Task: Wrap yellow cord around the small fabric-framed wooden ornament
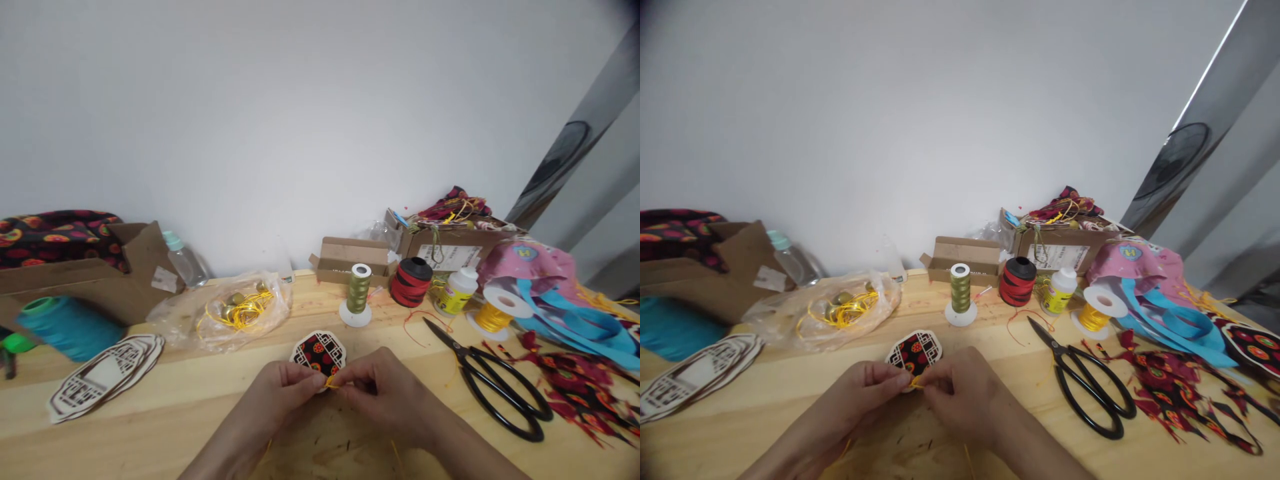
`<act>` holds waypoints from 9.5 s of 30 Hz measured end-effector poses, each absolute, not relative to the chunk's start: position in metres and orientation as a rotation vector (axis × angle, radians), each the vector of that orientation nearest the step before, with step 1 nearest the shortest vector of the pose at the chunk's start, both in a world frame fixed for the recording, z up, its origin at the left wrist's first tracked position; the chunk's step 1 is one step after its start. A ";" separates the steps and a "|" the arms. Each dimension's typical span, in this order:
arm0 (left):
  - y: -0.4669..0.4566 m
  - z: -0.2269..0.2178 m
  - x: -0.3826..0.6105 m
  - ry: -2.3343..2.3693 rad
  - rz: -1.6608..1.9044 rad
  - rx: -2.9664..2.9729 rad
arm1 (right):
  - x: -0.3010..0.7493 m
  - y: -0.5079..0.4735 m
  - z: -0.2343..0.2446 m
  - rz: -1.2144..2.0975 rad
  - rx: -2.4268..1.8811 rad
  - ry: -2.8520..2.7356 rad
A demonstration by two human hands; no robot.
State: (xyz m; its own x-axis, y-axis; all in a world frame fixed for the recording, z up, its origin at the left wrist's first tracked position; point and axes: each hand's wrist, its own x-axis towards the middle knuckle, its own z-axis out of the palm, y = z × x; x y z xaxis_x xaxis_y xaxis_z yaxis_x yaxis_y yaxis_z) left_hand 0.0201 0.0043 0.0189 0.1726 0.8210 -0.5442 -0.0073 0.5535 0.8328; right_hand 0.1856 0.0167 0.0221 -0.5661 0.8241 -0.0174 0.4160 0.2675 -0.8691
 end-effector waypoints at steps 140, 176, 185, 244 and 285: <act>-0.009 0.015 0.029 1.329 0.836 1.457 | 0.175 0.021 0.007 0.906 -1.195 -2.008; -0.006 0.031 0.014 1.329 0.923 1.503 | 0.176 0.036 0.001 1.428 -1.283 -1.569; -0.012 0.059 0.013 1.484 0.906 1.715 | 0.173 0.028 0.016 1.613 -1.220 -1.341; -0.006 0.004 0.023 1.199 0.969 0.896 | 0.180 0.039 0.010 2.317 -0.823 -0.900; -0.006 0.001 0.020 1.122 1.013 0.975 | 0.158 0.018 0.019 0.950 -1.066 -2.331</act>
State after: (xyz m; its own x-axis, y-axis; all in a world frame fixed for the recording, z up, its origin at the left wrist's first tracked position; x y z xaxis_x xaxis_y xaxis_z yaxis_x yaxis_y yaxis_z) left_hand 0.0195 -0.0056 0.0009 0.1346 0.9631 -0.2331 -0.1341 0.2508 0.9587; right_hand 0.1580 0.0182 0.0192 -0.6260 0.7758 0.0786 0.4999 0.4766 -0.7231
